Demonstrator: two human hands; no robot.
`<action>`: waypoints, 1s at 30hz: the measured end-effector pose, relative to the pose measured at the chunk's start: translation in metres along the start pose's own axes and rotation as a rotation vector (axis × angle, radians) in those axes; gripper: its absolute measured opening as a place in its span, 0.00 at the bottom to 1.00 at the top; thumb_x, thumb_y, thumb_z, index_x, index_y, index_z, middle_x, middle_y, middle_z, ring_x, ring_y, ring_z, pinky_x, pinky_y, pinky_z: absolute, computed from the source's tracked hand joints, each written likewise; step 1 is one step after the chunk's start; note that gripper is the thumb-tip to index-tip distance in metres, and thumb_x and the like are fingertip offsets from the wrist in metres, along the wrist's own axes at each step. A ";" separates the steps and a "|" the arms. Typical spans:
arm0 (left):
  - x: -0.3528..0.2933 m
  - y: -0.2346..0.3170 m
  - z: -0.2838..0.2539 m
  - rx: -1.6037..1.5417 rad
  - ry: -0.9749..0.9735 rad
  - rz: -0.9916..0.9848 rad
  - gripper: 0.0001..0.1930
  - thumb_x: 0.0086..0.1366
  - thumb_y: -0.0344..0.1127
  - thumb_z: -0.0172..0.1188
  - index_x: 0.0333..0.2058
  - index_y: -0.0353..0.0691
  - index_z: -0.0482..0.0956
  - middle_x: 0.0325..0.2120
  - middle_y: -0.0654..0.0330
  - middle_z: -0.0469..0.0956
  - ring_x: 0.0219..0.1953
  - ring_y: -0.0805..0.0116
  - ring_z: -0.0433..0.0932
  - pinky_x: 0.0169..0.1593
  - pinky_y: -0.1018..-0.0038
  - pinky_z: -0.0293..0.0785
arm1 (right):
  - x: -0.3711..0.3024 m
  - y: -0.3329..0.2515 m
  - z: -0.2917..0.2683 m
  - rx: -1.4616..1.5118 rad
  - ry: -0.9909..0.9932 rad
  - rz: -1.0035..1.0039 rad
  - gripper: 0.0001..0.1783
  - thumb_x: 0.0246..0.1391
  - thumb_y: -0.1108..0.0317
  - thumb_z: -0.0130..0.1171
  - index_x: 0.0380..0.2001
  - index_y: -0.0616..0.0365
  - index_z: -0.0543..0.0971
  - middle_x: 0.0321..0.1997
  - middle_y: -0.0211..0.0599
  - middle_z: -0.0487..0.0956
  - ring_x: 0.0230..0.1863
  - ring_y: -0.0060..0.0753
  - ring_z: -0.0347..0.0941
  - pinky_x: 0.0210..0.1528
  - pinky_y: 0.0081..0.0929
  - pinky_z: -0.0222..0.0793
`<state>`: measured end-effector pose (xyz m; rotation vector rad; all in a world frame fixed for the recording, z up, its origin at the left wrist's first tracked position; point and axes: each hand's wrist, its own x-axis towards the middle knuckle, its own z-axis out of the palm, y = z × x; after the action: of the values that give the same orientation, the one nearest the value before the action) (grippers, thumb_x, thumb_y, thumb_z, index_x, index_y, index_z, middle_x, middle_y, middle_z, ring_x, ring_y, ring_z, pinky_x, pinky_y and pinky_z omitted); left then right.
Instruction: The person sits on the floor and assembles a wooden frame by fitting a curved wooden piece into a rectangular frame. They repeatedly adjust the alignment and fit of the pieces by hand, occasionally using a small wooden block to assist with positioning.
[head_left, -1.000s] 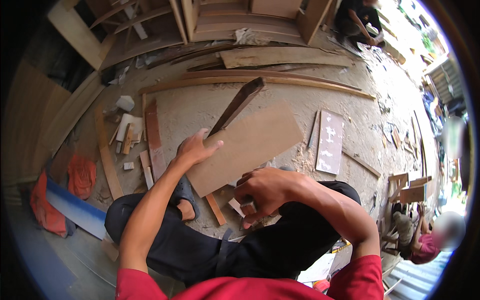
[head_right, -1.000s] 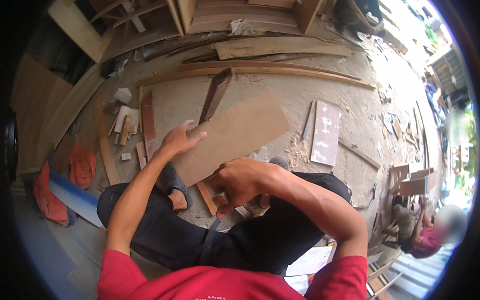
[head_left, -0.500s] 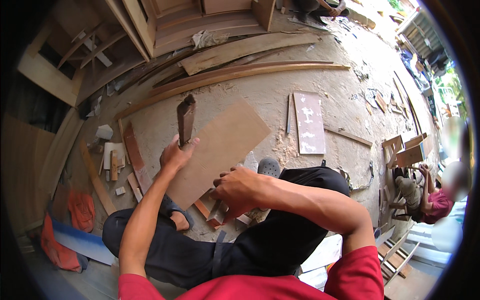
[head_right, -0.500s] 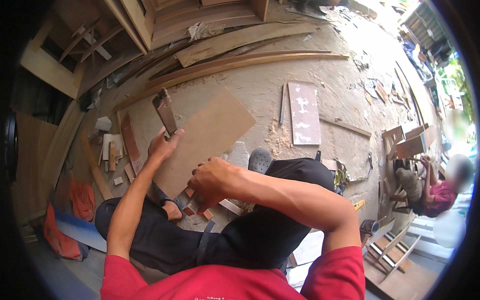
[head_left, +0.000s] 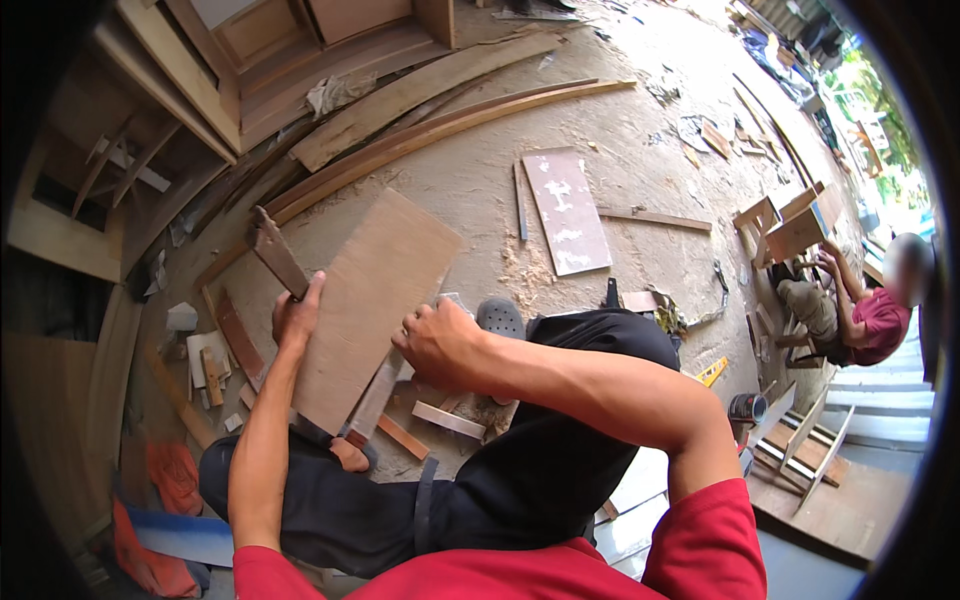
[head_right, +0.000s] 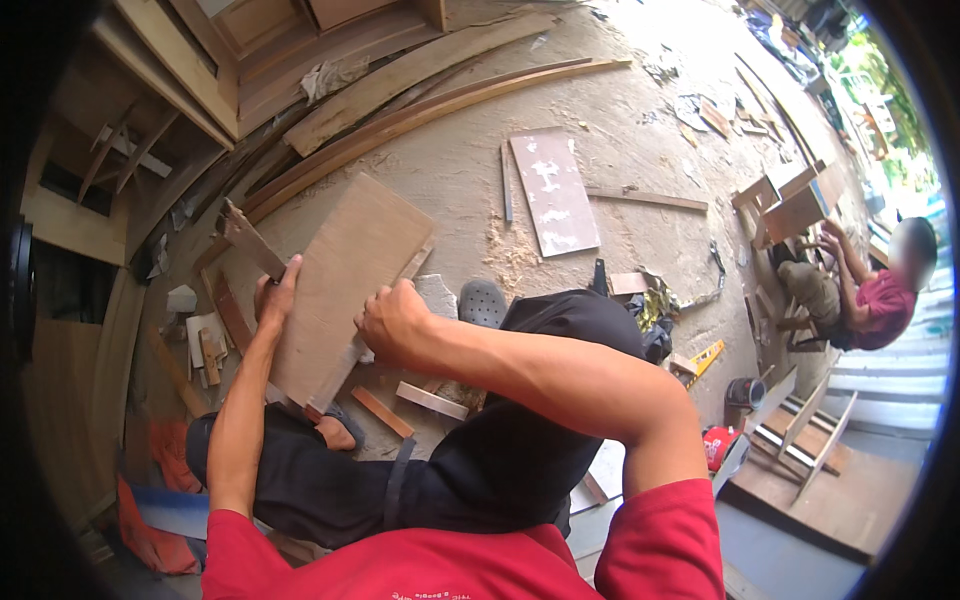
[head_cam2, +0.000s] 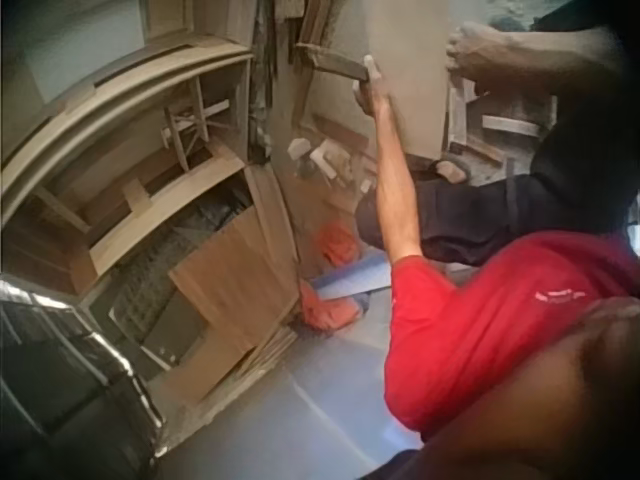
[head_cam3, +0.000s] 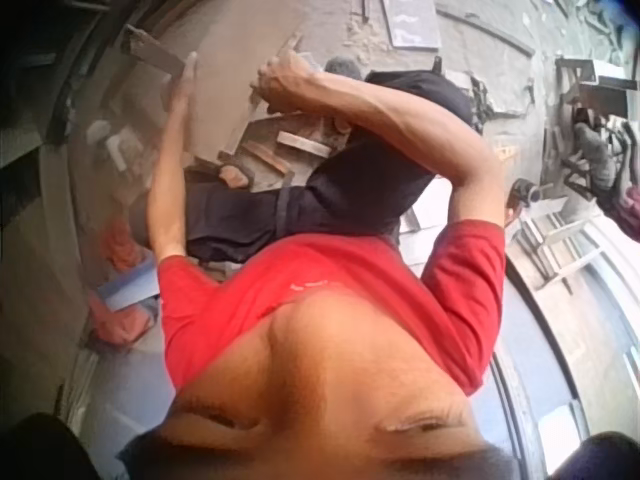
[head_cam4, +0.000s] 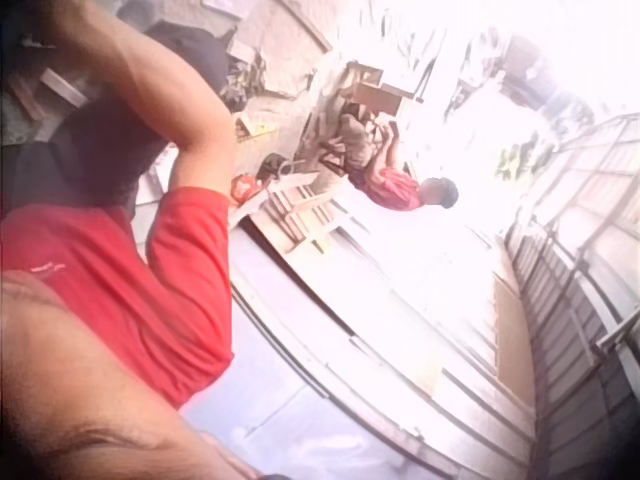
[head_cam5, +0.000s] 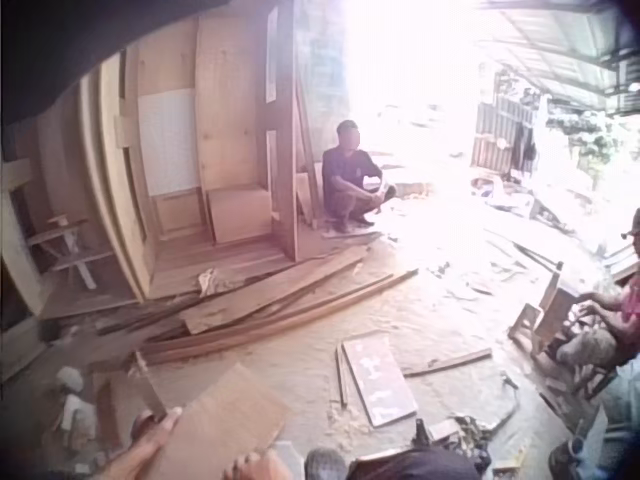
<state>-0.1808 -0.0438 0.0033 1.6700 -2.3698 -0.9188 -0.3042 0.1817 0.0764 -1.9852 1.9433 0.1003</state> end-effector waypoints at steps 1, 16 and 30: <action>0.002 0.002 -0.001 -0.011 -0.013 -0.012 0.38 0.51 0.71 0.53 0.38 0.36 0.81 0.39 0.47 0.80 0.46 0.49 0.76 0.51 0.63 0.67 | -0.003 0.006 0.000 0.011 -0.018 0.034 0.29 0.44 0.46 0.64 0.42 0.58 0.75 0.42 0.40 0.77 0.47 0.40 0.74 0.42 0.36 0.70; 0.012 -0.035 -0.042 -0.509 0.067 -0.099 0.36 0.56 0.62 0.58 0.43 0.26 0.78 0.44 0.52 0.77 0.46 0.63 0.76 0.51 0.71 0.68 | 0.005 0.033 0.023 0.054 -0.247 0.111 0.26 0.47 0.47 0.63 0.42 0.56 0.76 0.39 0.42 0.80 0.43 0.44 0.78 0.41 0.38 0.73; -0.018 -0.062 -0.120 -0.014 0.426 0.049 0.36 0.55 0.62 0.59 0.53 0.38 0.73 0.51 0.49 0.74 0.53 0.53 0.72 0.55 0.67 0.65 | 0.026 0.021 0.013 0.001 -0.243 0.029 0.28 0.48 0.46 0.61 0.43 0.57 0.75 0.38 0.43 0.80 0.42 0.45 0.78 0.39 0.39 0.74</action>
<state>-0.0741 -0.0911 0.0726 1.6006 -2.0999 -0.5053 -0.3210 0.1609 0.0525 -1.8480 1.8155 0.3313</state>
